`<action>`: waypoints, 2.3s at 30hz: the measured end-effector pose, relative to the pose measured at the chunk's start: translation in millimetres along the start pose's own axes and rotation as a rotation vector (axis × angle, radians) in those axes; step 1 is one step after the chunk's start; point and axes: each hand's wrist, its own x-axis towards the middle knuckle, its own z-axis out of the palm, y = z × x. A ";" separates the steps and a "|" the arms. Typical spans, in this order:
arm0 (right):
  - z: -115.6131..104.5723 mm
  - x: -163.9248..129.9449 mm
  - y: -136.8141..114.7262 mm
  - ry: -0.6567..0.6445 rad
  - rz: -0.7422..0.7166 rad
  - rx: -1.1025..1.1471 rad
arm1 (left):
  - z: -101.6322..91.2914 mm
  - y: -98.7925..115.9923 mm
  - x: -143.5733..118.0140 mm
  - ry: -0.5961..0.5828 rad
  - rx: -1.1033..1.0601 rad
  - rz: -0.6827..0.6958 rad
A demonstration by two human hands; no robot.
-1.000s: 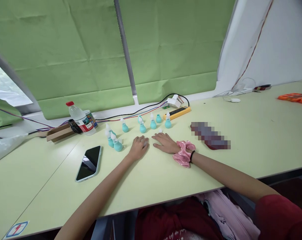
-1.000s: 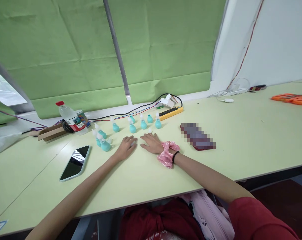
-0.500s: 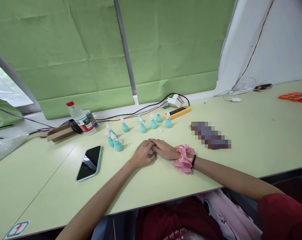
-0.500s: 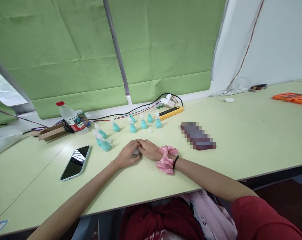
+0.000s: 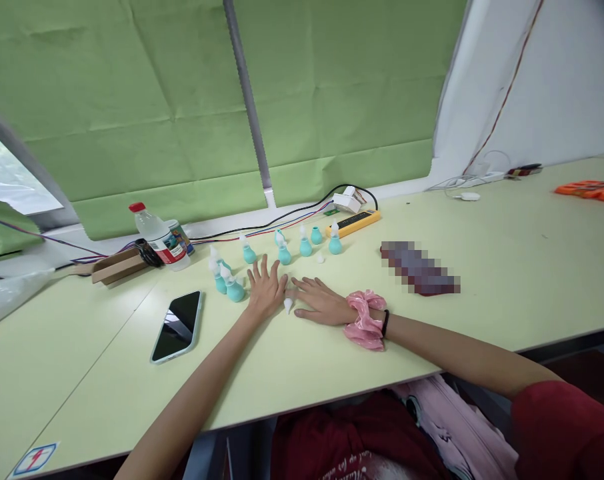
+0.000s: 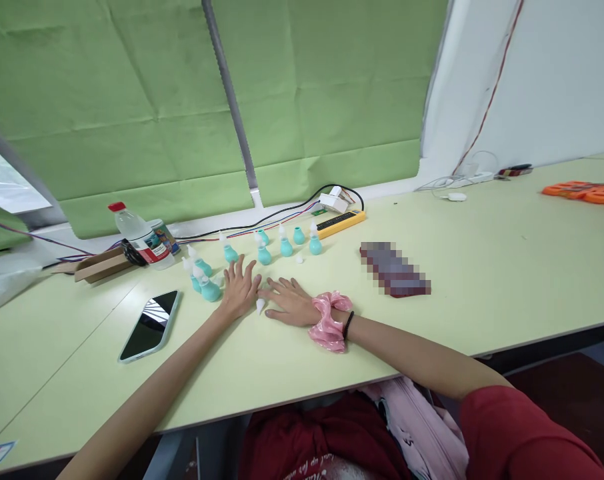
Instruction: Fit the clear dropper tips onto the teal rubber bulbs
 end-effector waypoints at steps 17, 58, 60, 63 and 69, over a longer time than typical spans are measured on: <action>-5.1 1.3 -3.7 0.067 -0.068 -0.038 | 14.4 -9.1 15.0 -0.135 0.118 -0.252; 0.2 20.7 46.4 0.115 0.295 0.080 | 12.2 1.6 9.3 -0.269 -0.227 0.193; -0.3 19.6 43.8 0.117 0.261 0.082 | 10.1 6.1 10.3 -0.269 -0.397 0.273; -1.8 17.3 41.7 0.133 0.206 0.087 | 7.6 10.0 10.2 -0.254 -0.728 0.205; -3.6 12.2 34.9 0.192 0.102 0.119 | 2.1 5.9 5.7 -0.169 -0.974 0.017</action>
